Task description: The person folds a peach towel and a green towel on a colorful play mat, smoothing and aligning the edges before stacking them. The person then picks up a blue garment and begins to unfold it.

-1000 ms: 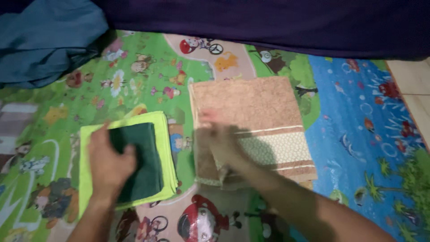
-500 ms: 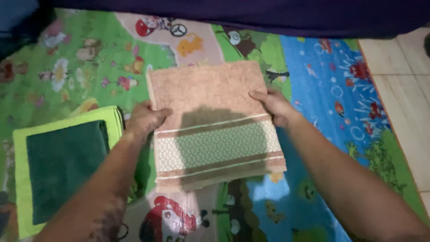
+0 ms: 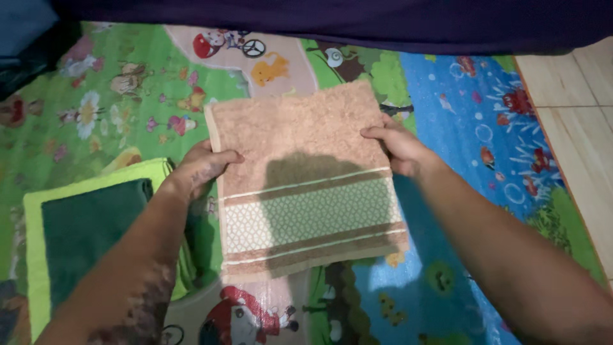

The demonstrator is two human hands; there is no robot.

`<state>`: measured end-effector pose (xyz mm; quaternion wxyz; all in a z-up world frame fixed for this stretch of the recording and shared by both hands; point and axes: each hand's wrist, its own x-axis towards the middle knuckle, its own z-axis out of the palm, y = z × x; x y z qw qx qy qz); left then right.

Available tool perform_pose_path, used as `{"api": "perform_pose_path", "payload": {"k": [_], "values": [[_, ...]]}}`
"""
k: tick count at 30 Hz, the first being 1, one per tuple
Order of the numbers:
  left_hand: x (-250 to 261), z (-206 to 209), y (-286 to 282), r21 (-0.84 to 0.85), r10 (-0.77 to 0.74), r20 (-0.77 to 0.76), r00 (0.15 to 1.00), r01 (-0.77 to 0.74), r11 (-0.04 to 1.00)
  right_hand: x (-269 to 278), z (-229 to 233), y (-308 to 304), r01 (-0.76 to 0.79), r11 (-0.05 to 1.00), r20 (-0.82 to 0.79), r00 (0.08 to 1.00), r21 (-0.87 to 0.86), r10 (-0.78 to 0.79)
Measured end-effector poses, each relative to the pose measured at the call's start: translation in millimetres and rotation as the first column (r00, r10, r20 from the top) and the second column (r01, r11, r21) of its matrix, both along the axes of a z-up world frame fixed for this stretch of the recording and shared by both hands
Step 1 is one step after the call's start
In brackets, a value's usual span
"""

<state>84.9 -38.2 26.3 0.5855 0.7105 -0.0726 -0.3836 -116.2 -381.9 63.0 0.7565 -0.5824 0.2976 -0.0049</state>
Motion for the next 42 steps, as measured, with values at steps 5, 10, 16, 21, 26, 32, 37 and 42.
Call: {"api": "perform_pose_path", "payload": {"k": [5,10,16,21,26,32,37,42], "values": [[-26,9,30,-0.408,0.005,-0.045,0.999,-0.023,0.913,-33,7,1,-0.025,0.998,0.195,0.98,-0.052,0.035],[-60,7,65,-0.392,0.003,-0.02,1.0,-0.011,0.92,-78,-3,-12,-0.253,0.933,0.213,0.926,-0.257,0.31],[-86,-8,66,-0.134,-0.18,0.67,0.72,0.356,0.925,-86,-32,-1,-0.248,0.825,0.065,0.944,-0.508,0.324],[-72,-11,32,-0.321,0.052,0.431,0.901,0.099,0.942,-62,-38,1,-0.101,0.901,0.031,0.992,-0.422,0.125],[-44,-13,12,0.136,0.174,0.319,0.932,-0.227,0.964,-30,-33,5,-0.177,0.852,-0.31,0.951,-0.492,0.019],[-41,-6,24,0.039,-0.131,0.186,0.974,0.126,0.991,-38,-18,-2,-0.249,0.934,-0.244,0.951,-0.256,0.187],[-38,14,39,0.013,-0.221,-0.017,0.975,0.221,0.975,-40,-9,-14,-0.347,0.922,-0.354,0.895,-0.169,0.272],[-42,-1,54,0.08,-0.294,0.093,0.951,0.287,0.954,-36,-19,-10,-0.411,0.903,-0.139,0.909,-0.124,0.394]]}}
